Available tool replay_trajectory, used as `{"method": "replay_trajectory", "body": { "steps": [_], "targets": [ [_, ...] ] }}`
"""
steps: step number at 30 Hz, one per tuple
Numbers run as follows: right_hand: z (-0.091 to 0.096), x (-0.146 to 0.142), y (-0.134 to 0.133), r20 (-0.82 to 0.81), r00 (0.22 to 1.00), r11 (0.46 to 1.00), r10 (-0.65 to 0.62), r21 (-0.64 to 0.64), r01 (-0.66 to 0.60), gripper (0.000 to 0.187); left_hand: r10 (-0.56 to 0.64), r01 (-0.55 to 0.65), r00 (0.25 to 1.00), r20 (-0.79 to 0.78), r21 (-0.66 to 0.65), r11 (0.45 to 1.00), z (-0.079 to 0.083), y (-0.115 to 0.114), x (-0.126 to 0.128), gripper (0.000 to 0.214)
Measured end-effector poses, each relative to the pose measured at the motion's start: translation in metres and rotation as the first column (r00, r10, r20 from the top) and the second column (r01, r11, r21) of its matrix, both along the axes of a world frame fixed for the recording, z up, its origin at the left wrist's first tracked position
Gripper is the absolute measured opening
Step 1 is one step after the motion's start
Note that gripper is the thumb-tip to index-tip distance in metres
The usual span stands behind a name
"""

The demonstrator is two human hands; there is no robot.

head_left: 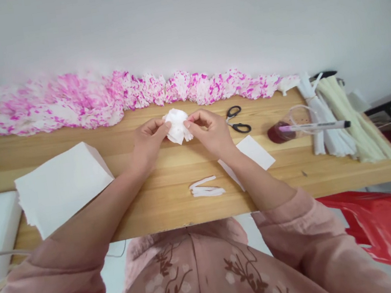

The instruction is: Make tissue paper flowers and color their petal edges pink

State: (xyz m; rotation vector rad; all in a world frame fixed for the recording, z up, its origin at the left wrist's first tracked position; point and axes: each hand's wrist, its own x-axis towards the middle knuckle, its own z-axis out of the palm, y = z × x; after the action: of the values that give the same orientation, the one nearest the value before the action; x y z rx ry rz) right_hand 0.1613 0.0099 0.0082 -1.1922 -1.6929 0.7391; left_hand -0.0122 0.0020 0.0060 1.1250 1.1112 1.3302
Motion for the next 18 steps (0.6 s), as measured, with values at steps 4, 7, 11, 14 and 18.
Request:
{"method": "replay_trajectory", "body": {
  "steps": [4,7,11,14,18],
  "targets": [
    [0.0034,0.0003,-0.0007,0.078,0.997,0.995,0.024,0.096,-0.032,0.012,0.006,0.01,0.987,-0.163,0.094,0.996,-0.0016,-0.0022,0.0008,0.018],
    [0.0052,-0.0007,-0.0023,0.188,0.982,0.978,0.016,0.201,-0.054,0.014,0.042,0.02,0.941,-0.334,0.181,0.983,-0.0005,-0.0056,0.0012,0.017],
    [0.0056,-0.0016,-0.0033,0.189,0.982,0.982,-0.023,0.189,-0.013,0.014,0.102,0.043,0.872,-0.479,0.282,0.959,0.0034,-0.0093,0.0012,0.015],
    [0.0054,-0.0018,-0.0022,0.031,0.999,0.998,-0.039,0.045,0.037,0.018,0.095,0.023,0.899,-0.428,0.262,0.965,0.0028,-0.0083,0.001,0.017],
    [0.0037,-0.0011,0.0017,-0.214,0.976,0.981,-0.045,-0.196,0.002,0.026,0.022,0.005,0.979,-0.202,0.13,0.992,-0.0016,-0.0028,0.0013,0.021]
  ]
}}
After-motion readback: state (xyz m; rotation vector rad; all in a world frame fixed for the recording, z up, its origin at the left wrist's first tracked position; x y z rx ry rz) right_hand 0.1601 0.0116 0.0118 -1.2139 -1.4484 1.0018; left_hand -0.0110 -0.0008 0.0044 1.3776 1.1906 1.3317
